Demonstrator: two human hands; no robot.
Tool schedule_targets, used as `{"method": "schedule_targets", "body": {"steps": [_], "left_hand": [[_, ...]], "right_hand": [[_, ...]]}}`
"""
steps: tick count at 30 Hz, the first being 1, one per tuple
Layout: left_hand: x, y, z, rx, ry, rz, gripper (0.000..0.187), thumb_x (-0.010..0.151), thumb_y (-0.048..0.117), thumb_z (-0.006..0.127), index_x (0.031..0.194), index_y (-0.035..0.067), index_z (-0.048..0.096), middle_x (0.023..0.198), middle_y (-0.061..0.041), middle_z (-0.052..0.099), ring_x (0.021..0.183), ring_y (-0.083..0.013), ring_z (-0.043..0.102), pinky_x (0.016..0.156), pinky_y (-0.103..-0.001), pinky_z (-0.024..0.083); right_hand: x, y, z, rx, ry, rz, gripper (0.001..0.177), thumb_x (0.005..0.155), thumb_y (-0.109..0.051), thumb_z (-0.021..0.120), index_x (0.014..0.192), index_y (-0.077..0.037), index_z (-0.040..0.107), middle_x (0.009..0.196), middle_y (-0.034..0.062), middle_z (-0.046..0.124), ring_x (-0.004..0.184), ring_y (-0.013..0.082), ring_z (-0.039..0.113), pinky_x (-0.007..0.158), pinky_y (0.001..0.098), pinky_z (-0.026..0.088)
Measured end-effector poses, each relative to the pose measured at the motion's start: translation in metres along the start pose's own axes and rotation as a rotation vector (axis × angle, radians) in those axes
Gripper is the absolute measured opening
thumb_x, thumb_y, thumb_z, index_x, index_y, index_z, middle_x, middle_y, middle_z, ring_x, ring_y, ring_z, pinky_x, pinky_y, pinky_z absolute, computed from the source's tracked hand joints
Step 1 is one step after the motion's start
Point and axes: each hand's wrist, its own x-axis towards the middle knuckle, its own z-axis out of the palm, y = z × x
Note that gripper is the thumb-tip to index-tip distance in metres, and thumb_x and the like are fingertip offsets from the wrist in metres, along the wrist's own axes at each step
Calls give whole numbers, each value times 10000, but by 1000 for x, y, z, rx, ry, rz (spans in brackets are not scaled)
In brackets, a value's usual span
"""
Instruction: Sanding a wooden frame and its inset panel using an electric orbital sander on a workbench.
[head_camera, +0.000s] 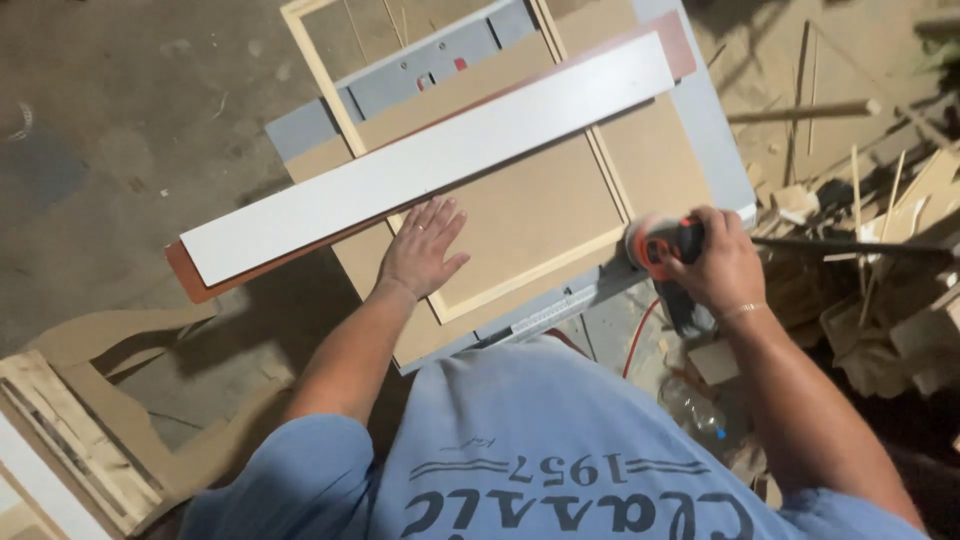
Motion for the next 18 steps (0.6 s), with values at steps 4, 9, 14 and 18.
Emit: {"method": "schedule_targets", "body": {"steps": [4,9,14,18], "left_hand": [[1,-1,8,26,-2,-6,756,1025,716,225,1637,272,251,1714,-24,190,1591,-255,160,1315,-453,129],[21,-11,55,72,568,177,656,924,616,591,1388,153,605,1414,-117,552,1325,-324,523,1150,-484,399],[34,-6,-32,134,496,17,692,939,622,583,1477,191,515,1483,-103,524,1359,-292,501,1166,-479,343],[59,-14,-93,16,60,-272,1095,829,724,650,1668,203,177,1710,-168,194,1589,-353,160,1289,-523,149]], "right_hand": [[4,21,-9,-37,46,29,809,729,-392,859,1430,-194,508,1361,133,522,1163,440,651,959,520,569],[35,43,-17,-154,-37,95,957,716,-480,820,1558,-273,415,1449,84,499,1268,410,608,1045,541,541],[53,32,-39,-67,-14,79,914,744,-413,814,1556,-267,420,1477,80,480,1286,412,592,1072,534,513],[74,42,-37,-67,43,36,919,739,-437,807,1560,-299,421,1448,54,491,1270,395,615,1059,520,525]]}}
